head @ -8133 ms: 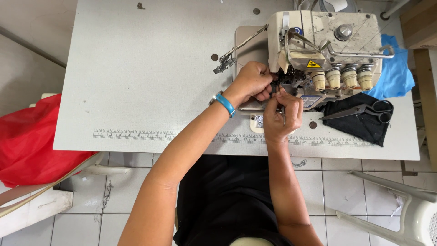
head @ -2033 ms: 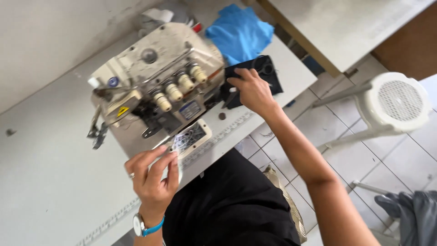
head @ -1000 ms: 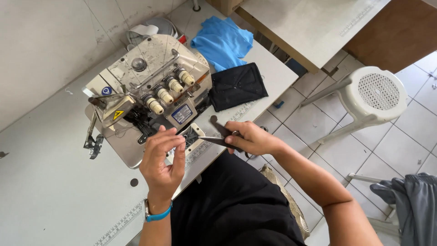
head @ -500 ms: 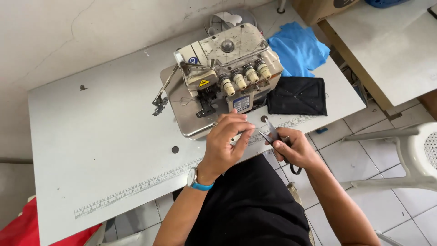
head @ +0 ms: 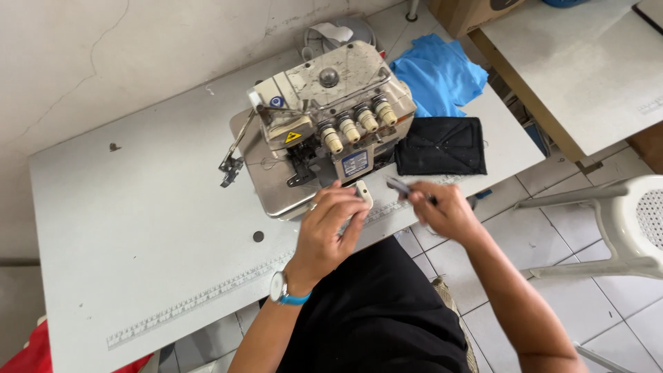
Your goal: Threading an overlock sewing machine using a small tool, followed by walking across the factory floor to gather fabric into a bag.
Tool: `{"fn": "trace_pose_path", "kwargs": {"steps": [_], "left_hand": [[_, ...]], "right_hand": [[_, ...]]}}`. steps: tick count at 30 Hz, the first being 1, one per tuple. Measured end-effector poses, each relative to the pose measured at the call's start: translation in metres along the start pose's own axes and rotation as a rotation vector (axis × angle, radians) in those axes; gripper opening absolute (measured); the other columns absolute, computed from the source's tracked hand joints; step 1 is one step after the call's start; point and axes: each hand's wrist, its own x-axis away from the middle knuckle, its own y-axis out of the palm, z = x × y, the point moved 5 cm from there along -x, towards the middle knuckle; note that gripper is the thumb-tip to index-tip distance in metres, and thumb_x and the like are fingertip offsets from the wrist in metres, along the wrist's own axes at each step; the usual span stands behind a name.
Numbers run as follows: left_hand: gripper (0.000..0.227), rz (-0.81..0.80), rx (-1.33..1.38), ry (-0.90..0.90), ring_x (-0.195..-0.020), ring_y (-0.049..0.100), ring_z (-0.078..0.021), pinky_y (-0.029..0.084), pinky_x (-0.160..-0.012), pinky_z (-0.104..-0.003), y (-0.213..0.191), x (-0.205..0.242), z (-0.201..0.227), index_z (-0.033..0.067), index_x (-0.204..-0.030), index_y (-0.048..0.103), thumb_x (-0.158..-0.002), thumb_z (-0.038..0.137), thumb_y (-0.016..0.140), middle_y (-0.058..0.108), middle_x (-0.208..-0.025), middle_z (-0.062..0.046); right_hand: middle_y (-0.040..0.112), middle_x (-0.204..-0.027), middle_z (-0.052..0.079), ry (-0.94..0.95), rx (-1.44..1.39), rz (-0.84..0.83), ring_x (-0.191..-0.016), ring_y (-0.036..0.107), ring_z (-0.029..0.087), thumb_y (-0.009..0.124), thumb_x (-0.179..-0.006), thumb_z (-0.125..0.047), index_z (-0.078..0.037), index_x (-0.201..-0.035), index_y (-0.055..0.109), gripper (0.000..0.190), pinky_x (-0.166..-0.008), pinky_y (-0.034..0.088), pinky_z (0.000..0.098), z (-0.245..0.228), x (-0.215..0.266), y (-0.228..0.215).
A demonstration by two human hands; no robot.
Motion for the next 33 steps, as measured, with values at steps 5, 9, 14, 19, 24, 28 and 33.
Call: {"fn": "trace_pose_path", "kwargs": {"steps": [5,9,14,19,24,28,33], "left_hand": [[0.007,-0.092,-0.108,0.077,-0.099,0.072,-0.0293,0.057,-0.103,-0.045,-0.016,0.009,0.019,0.0016,-0.099,0.074,-0.096,0.005,0.069,0.072,-0.1,-0.011],[0.011,-0.158,-0.22,0.15,-0.106,0.069,-0.0305,0.06,-0.104,-0.046,-0.016,0.022,0.022,-0.0021,-0.102,0.071,-0.097,0.007,0.067,0.069,-0.107,-0.017],[0.008,-0.144,-0.284,0.255,-0.097,0.07,-0.0288,0.064,-0.094,-0.042,-0.015,0.024,0.029,-0.0035,-0.096,0.071,-0.093,0.004,0.07,0.07,-0.099,-0.017],[0.011,-0.195,-0.363,0.204,-0.102,0.07,-0.0291,0.062,-0.1,-0.047,-0.021,0.036,0.025,-0.0008,-0.103,0.069,-0.094,0.003,0.073,0.07,-0.104,-0.015],[0.014,-0.033,-0.387,0.245,-0.112,0.061,-0.0264,0.058,-0.097,-0.035,-0.034,0.062,0.002,0.002,-0.105,0.068,-0.094,0.001,0.077,0.069,-0.108,-0.012],[0.008,0.025,-0.437,0.246,-0.109,0.063,-0.0284,0.055,-0.091,-0.032,-0.04,0.056,0.017,0.0051,-0.101,0.069,-0.096,0.005,0.075,0.069,-0.106,-0.013],[0.011,0.038,-0.384,0.171,-0.103,0.067,-0.0253,0.057,-0.087,-0.027,-0.045,0.044,0.028,0.0039,-0.101,0.068,-0.094,0.0,0.075,0.072,-0.101,-0.01]], "right_hand": [[0.059,-0.072,0.0,-0.493,0.915,0.249,-0.076,0.059,0.025,0.069,-0.104,-0.035,-0.021,-0.1,0.072,0.014,-0.068,0.044,0.0385,0.051,-0.058,-0.032],[0.05,-0.078,0.001,-0.749,1.152,0.13,-0.077,0.048,0.025,0.05,-0.104,-0.009,-0.018,-0.094,0.058,0.016,-0.065,0.038,0.0392,0.087,-0.078,-0.034],[0.054,-0.082,-0.001,-0.619,1.221,0.063,-0.081,0.044,0.02,0.068,-0.1,-0.013,-0.019,-0.103,0.066,0.007,-0.062,0.041,0.0329,0.141,-0.07,-0.019],[0.065,-0.115,0.002,-0.465,1.086,0.135,-0.091,0.052,0.021,0.061,-0.092,-0.076,-0.021,-0.124,0.071,0.064,-0.071,0.046,0.0355,0.136,-0.054,-0.025],[0.06,-0.101,0.017,-0.564,0.408,0.467,-0.084,0.057,0.027,0.041,-0.085,0.016,0.001,-0.095,0.065,0.03,-0.078,0.048,0.0371,0.027,-0.017,-0.03],[0.055,-0.128,0.015,-0.42,0.392,0.276,-0.119,0.051,0.032,0.035,-0.112,-0.038,-0.012,-0.122,0.06,0.038,-0.103,0.034,0.0488,-0.026,-0.006,-0.016],[0.052,-0.095,0.011,-0.376,0.116,0.234,-0.072,0.053,0.023,0.029,-0.114,-0.041,-0.002,-0.114,0.066,0.054,-0.07,0.049,0.0352,-0.077,-0.009,-0.012]]}}
